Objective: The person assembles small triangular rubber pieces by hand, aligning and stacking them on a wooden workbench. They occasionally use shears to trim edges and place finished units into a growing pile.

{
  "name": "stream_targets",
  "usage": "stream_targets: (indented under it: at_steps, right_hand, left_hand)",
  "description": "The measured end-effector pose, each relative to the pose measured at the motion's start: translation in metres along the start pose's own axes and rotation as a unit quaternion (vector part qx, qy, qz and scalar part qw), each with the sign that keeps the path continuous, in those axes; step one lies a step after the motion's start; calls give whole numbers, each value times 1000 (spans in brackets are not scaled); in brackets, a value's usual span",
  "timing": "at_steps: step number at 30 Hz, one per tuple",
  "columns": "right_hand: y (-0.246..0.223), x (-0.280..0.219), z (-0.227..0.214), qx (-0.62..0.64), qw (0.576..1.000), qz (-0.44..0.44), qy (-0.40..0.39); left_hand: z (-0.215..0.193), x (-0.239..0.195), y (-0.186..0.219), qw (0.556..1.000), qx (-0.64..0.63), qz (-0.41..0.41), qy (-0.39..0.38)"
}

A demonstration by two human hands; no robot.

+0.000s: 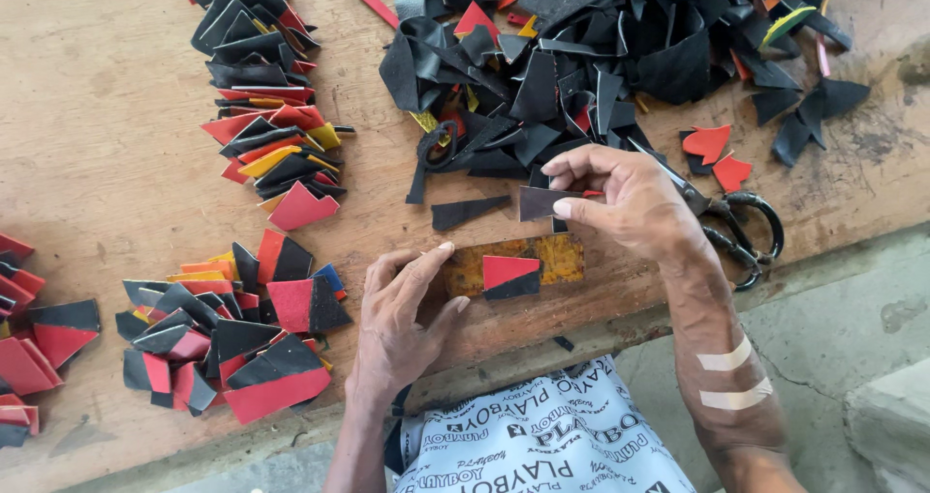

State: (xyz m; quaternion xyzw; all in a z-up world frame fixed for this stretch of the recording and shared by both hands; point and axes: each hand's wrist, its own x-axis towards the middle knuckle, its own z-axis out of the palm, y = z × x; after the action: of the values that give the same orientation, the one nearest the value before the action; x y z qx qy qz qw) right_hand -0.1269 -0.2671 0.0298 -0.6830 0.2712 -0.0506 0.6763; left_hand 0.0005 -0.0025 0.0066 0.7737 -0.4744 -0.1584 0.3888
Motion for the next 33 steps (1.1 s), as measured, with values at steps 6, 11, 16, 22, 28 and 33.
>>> stream_targets:
  at_steps: [6, 11, 16, 22, 28, 33]
  right_hand:
    - [14, -3, -20, 186, 978, -92, -1]
    - [19, 3, -28, 114, 982, -132, 72]
    - [14, 3, -36, -31, 992, -83, 92]
    - [-3, -2, -35, -255, 955, -112, 100]
    - [-1, -18, -32, -292, 939, -104, 147]
    - [12, -36, -30, -393, 894, -131, 170]
  left_hand:
    - [0, 0, -2, 1000, 6, 23, 1]
    - [0, 0, -2, 1000, 7, 29, 5]
    - [-1, 0, -1, 999, 11, 30, 6]
    - [-2, 1, 0, 1000, 14, 27, 1]
    - [-2, 3, 2, 999, 21, 30, 4]
    - [-3, -2, 9, 999, 44, 27, 16]
